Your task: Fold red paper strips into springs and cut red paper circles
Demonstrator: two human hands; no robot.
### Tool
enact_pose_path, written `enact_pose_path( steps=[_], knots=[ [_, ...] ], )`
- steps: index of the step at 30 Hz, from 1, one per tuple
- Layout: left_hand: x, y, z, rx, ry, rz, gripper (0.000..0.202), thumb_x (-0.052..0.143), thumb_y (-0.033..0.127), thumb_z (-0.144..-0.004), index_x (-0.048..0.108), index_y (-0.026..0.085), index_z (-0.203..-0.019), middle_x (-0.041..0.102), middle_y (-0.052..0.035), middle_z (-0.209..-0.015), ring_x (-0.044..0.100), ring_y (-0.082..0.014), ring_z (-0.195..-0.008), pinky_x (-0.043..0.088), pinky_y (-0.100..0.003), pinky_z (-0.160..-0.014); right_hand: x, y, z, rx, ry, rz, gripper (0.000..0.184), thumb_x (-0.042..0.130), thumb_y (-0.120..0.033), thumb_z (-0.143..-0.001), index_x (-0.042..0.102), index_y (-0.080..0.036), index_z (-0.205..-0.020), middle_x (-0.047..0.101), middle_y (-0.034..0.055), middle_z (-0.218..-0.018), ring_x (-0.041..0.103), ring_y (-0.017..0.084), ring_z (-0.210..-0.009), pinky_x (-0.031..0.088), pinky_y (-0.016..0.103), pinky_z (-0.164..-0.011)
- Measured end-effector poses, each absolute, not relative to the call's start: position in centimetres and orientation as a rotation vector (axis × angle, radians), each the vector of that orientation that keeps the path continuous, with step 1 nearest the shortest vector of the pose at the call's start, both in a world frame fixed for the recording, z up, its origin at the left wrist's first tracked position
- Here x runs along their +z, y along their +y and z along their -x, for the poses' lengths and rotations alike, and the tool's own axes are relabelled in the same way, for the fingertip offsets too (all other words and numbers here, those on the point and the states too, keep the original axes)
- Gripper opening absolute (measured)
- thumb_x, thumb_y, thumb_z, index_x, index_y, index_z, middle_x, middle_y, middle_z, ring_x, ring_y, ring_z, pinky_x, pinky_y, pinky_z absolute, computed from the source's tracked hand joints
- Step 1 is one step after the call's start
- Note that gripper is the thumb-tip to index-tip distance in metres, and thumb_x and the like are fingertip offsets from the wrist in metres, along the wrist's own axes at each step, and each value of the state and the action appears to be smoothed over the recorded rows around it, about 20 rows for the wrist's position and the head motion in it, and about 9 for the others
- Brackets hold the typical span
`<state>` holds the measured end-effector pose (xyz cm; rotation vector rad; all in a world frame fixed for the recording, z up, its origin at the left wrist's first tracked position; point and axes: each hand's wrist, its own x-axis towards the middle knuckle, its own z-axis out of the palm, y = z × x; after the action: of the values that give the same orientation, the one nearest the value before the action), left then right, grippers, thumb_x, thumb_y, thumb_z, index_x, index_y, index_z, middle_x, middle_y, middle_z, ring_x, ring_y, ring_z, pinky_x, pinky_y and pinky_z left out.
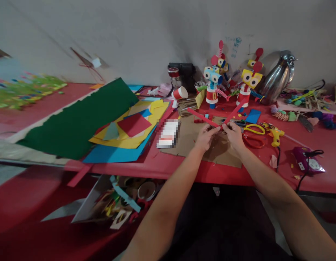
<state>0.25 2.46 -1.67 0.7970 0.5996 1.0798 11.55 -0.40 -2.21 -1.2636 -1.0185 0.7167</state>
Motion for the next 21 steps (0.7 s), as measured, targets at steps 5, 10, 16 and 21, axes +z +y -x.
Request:
enact_pose_path(
  steps=[5, 10, 16, 21],
  knots=[
    [-1.73, 2.63, -0.16, 1.126, 0.612, -0.750, 0.019, 0.081, 0.013, -0.057, 0.066, 0.016, -0.068, 0.069, 0.0019, -0.070, 0.063, -0.0101, -0.067, 0.050, -0.028, -0.078, -1.88, -0.41, -11.38, 0.798, -1.053, 1.191, 0.033, 0.067, -0.053, -0.067, 0.058, -0.021, -0.069, 0.058, -0.0020, -0.064, 0.051, 0.013, -0.061, 0.043, 0.028, -0.062],
    [-1.78, 2.86, 0.06, 1.125, 0.617, -0.711, 0.019, 0.081, 0.011, -0.056, 0.066, 0.016, -0.067, 0.069, 0.0022, -0.069, 0.063, -0.0091, -0.066, 0.049, -0.026, -0.076, -1.78, -0.47, -11.30, 0.791, -1.134, 1.180, 0.030, 0.071, -0.049, -0.065, 0.061, -0.021, -0.072, 0.063, -0.0008, -0.069, 0.057, 0.014, -0.066, 0.047, 0.029, -0.066],
    [-1.83, 2.95, 0.04, 1.110, 0.680, -0.718, 0.016, 0.079, 0.009, -0.055, 0.066, 0.015, -0.062, 0.068, 0.0017, -0.063, 0.061, -0.0081, -0.061, 0.046, -0.023, -0.070, -2.09, -0.32, -11.60, 0.680, -1.136, 1.236, 0.023, 0.069, -0.042, -0.065, 0.061, -0.020, -0.064, 0.062, -0.0008, -0.064, 0.055, 0.014, -0.062, 0.045, 0.029, -0.062],
    [-1.60, 2.85, 0.06, 1.104, 0.652, -0.721, 0.016, 0.080, 0.010, -0.057, 0.067, 0.016, -0.065, 0.069, 0.0017, -0.066, 0.060, -0.0075, -0.061, 0.047, -0.023, -0.070, -2.25, -0.28, -11.54, 0.770, -1.100, 1.217, 0.025, 0.068, -0.043, -0.067, 0.067, -0.020, -0.076, 0.069, 0.0014, -0.075, 0.060, 0.016, -0.069, 0.048, 0.030, -0.068]
  ],
)
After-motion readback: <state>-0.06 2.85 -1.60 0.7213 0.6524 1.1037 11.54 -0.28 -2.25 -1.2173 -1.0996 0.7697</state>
